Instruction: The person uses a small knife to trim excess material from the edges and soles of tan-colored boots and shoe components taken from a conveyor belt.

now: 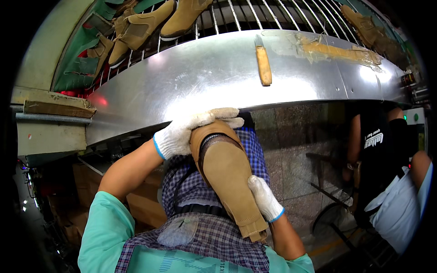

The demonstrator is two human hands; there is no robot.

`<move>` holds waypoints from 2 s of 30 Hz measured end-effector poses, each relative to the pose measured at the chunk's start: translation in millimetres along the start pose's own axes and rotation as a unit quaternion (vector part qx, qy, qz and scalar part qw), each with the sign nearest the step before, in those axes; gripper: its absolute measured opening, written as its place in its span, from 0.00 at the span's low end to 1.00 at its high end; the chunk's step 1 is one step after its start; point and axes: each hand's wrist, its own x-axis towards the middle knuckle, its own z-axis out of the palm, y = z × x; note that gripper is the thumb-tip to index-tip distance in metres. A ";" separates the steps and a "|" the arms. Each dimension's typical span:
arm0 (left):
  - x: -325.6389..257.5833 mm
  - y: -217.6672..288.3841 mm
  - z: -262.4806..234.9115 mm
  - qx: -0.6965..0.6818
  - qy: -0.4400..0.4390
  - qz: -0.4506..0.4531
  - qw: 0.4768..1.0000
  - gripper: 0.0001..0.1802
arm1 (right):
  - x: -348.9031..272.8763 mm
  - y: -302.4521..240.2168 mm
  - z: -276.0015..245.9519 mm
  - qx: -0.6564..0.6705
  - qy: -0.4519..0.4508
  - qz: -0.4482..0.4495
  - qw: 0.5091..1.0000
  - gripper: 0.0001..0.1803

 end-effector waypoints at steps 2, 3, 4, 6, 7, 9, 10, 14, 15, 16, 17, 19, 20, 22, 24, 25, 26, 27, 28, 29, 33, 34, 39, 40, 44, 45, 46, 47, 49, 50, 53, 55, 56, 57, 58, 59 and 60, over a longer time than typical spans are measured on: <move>0.9 0.9 -3.5 -0.063 0.005 -0.018 0.998 0.40 | -1.7 -3.3 -0.1 -0.028 -0.008 -0.006 1.000 0.41; 2.7 -0.7 -4.7 -0.063 0.025 -0.020 0.998 0.39 | -0.9 1.4 -2.5 -0.022 -0.014 -0.016 1.000 0.42; 3.1 -0.5 -5.6 -0.075 0.010 -0.016 0.997 0.38 | 0.7 9.5 -6.0 -0.016 -0.019 -0.025 0.999 0.44; 3.3 0.6 -6.2 -0.101 -0.019 -0.007 0.995 0.37 | -0.5 14.7 -11.0 0.013 -0.046 -0.031 0.998 0.42; 4.9 -1.4 -8.0 -0.055 -0.018 0.009 0.998 0.34 | -1.8 14.4 -13.2 0.036 -0.068 -0.027 0.997 0.40; 5.0 -0.2 -9.7 -0.050 -0.031 0.018 0.998 0.30 | -3.4 9.0 -8.5 0.013 -0.086 -0.032 0.996 0.45; 5.9 1.3 -9.5 -0.045 -0.039 0.022 0.998 0.29 | -2.8 -0.4 1.4 -0.031 -0.082 -0.042 0.995 0.52; 8.1 -32.0 -19.1 -0.112 0.016 -0.060 0.992 0.20 | -13.9 -26.6 11.7 -0.130 -0.137 -0.102 0.977 0.61; 5.4 -33.0 -14.5 -0.123 -0.010 -0.038 0.992 0.21 | -14.8 -26.7 11.2 -0.134 -0.137 -0.099 0.977 0.60; 3.2 -28.1 -14.2 -0.084 -0.030 -0.015 0.996 0.23 | -15.3 -26.3 10.3 -0.137 -0.136 -0.094 0.977 0.60; -1.0 -21.2 -13.9 -0.045 -0.049 0.009 0.998 0.25 | -15.6 -25.4 9.3 -0.142 -0.136 -0.090 0.976 0.60; -8.6 -5.6 -11.1 0.015 -0.072 0.025 0.997 0.34 | -18.9 -14.4 4.7 -0.081 -0.080 -0.044 0.992 0.58; -8.4 1.6 -8.2 0.035 -0.063 0.032 0.997 0.38 | -20.0 -8.1 2.0 -0.052 -0.055 -0.021 0.997 0.58; -4.6 3.8 -11.9 0.005 -0.045 0.033 0.998 0.43 | -16.5 3.6 1.3 -0.042 -0.040 -0.005 0.998 0.56; -0.1 11.8 -15.2 -0.021 -0.052 0.036 0.998 0.45 | -13.7 7.0 0.9 -0.019 -0.041 0.004 0.999 0.54; 1.7 13.3 -18.5 -0.021 -0.053 0.045 0.997 0.45 | -13.5 7.0 0.1 -0.002 -0.050 0.007 0.999 0.52; 1.7 14.8 -21.8 -0.022 -0.054 0.053 0.997 0.44 | -13.0 7.4 -0.6 0.015 -0.059 0.010 0.998 0.50; 2.9 14.4 -21.5 -0.012 -0.053 0.055 0.997 0.44 | -12.5 13.0 -5.3 0.033 -0.055 0.009 0.998 0.46; 3.8 14.9 -20.2 -0.002 -0.052 0.057 0.997 0.44 | -9.4 18.6 -7.8 0.051 -0.051 0.008 0.997 0.43; 4.6 16.0 -18.2 0.008 -0.052 0.059 0.997 0.44 | -9.2 22.4 -10.6 0.061 -0.043 0.009 0.997 0.40; 5.8 10.6 -4.9 0.018 -0.069 0.050 0.996 0.46 | -13.1 13.3 0.1 0.085 0.002 0.022 0.996 0.27; 5.7 7.9 -4.0 0.006 -0.071 0.043 0.997 0.43 | -10.8 17.6 -3.7 0.091 0.009 0.027 0.995 0.25; 9.5 3.0 -3.1 0.013 -0.060 0.025 0.998 0.44 | -4.8 19.0 -5.6 0.075 0.005 0.042 0.996 0.23; 9.8 4.1 -2.1 0.028 -0.056 0.026 0.998 0.46 | -5.1 18.5 -8.0 0.091 -0.003 0.039 0.995 0.23; 8.4 7.5 -0.1 0.005 -0.055 0.018 0.998 0.44 | -4.6 14.0 -7.7 0.096 -0.018 0.039 0.994 0.27; 8.4 8.1 -2.1 -0.010 -0.053 0.013 0.998 0.44 | -6.3 11.3 -5.5 0.083 -0.020 0.027 0.996 0.27; 8.5 8.6 -4.4 -0.024 -0.050 0.007 0.998 0.43 | -9.2 7.4 -1.9 0.071 -0.021 0.014 0.997 0.28; 8.8 7.8 -8.3 -0.028 -0.047 0.012 0.998 0.43 | -12.2 3.9 1.0 0.058 -0.022 0.002 0.998 0.29; 9.0 5.9 -15.9 -0.037 -0.041 0.024 0.998 0.42 | -17.9 -1.4 4.4 0.038 -0.043 -0.041 0.998 0.34; 7.6 5.7 -18.2 -0.043 -0.044 0.023 0.998 0.42 | -20.1 -3.6 6.0 0.028 -0.054 -0.062 0.996 0.36; 6.2 6.7 -16.3 -0.050 -0.050 0.017 0.997 0.42 | -20.9 -10.4 10.4 0.008 -0.033 -0.022 0.999 0.47; 4.9 7.2 -13.1 -0.037 -0.043 0.020 0.998 0.42 | -17.3 -10.6 12.3 -0.008 -0.006 0.013 1.000 0.52; 6.8 7.7 -11.8 -0.028 -0.045 0.020 0.998 0.42 | -15.7 -10.5 12.4 -0.016 0.007 0.031 0.999 0.55; 7.8 6.7 -10.2 -0.019 -0.045 0.018 0.999 0.43 | -14.9 -9.2 12.9 0.000 -0.006 0.026 1.000 0.54; 8.0 6.8 -8.0 -0.011 -0.044 0.017 0.999 0.43 | -14.4 -7.9 12.7 0.016 -0.018 0.020 0.999 0.53; 5.0 7.2 -3.7 -0.024 -0.036 0.003 0.999 0.43 | -13.9 -6.5 12.1 0.032 -0.031 0.015 0.999 0.53; 5.4 5.7 -2.9 -0.013 -0.038 0.011 0.999 0.43 | -12.0 -2.7 7.9 0.027 -0.037 0.013 0.999 0.52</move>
